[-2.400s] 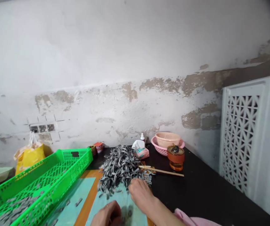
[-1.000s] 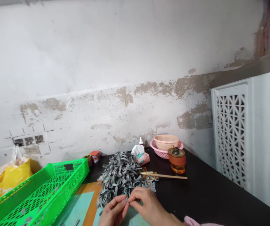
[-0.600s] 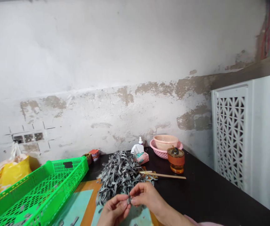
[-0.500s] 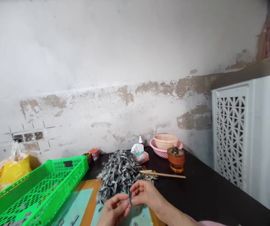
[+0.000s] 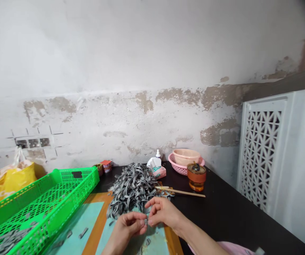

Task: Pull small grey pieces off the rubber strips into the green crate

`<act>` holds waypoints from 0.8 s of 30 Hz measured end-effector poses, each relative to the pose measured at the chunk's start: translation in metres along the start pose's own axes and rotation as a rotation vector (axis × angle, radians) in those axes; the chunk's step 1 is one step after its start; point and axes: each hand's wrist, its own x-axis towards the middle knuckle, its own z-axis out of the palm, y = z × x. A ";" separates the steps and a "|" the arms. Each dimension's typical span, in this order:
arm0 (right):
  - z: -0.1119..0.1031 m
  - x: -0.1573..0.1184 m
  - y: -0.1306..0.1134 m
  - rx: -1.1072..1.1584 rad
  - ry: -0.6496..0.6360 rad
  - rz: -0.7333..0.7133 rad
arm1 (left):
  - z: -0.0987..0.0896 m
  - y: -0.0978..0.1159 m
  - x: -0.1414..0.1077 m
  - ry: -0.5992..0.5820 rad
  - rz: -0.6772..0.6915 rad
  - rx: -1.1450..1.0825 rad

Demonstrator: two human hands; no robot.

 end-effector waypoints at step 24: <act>-0.007 -0.015 -0.014 -0.210 -0.159 -0.093 | -0.004 -0.007 -0.004 -0.080 0.002 -0.172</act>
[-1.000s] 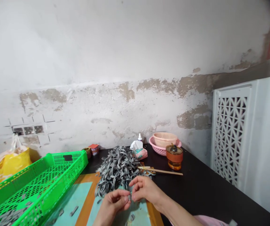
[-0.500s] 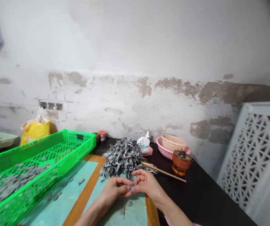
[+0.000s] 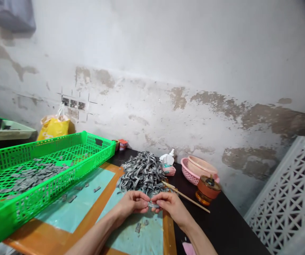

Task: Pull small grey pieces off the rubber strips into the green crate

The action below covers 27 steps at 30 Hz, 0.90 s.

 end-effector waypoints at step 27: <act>0.003 0.001 -0.002 -0.043 -0.036 0.039 | 0.004 0.003 -0.002 -0.019 -0.053 -0.004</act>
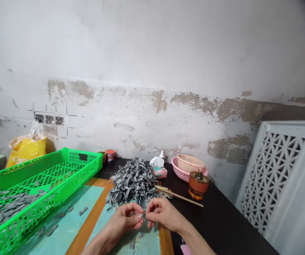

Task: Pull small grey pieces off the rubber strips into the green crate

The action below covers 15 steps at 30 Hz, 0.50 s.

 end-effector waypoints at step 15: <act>0.005 0.007 0.011 -0.063 0.081 -0.003 | -0.008 -0.011 0.011 -0.111 0.112 0.126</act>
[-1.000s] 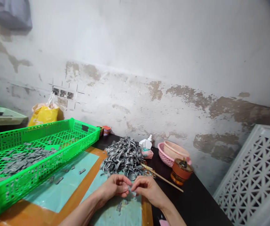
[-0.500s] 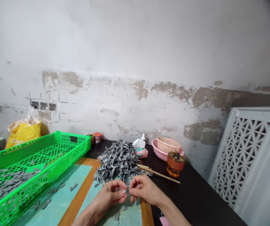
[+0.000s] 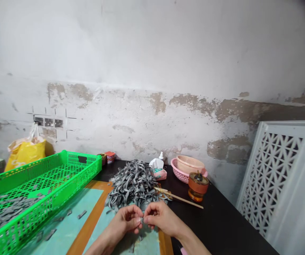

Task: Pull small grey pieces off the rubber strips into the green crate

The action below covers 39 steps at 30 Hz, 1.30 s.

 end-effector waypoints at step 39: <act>0.016 0.004 -0.005 0.290 0.138 -0.227 | 0.014 0.017 -0.009 0.165 0.037 -0.211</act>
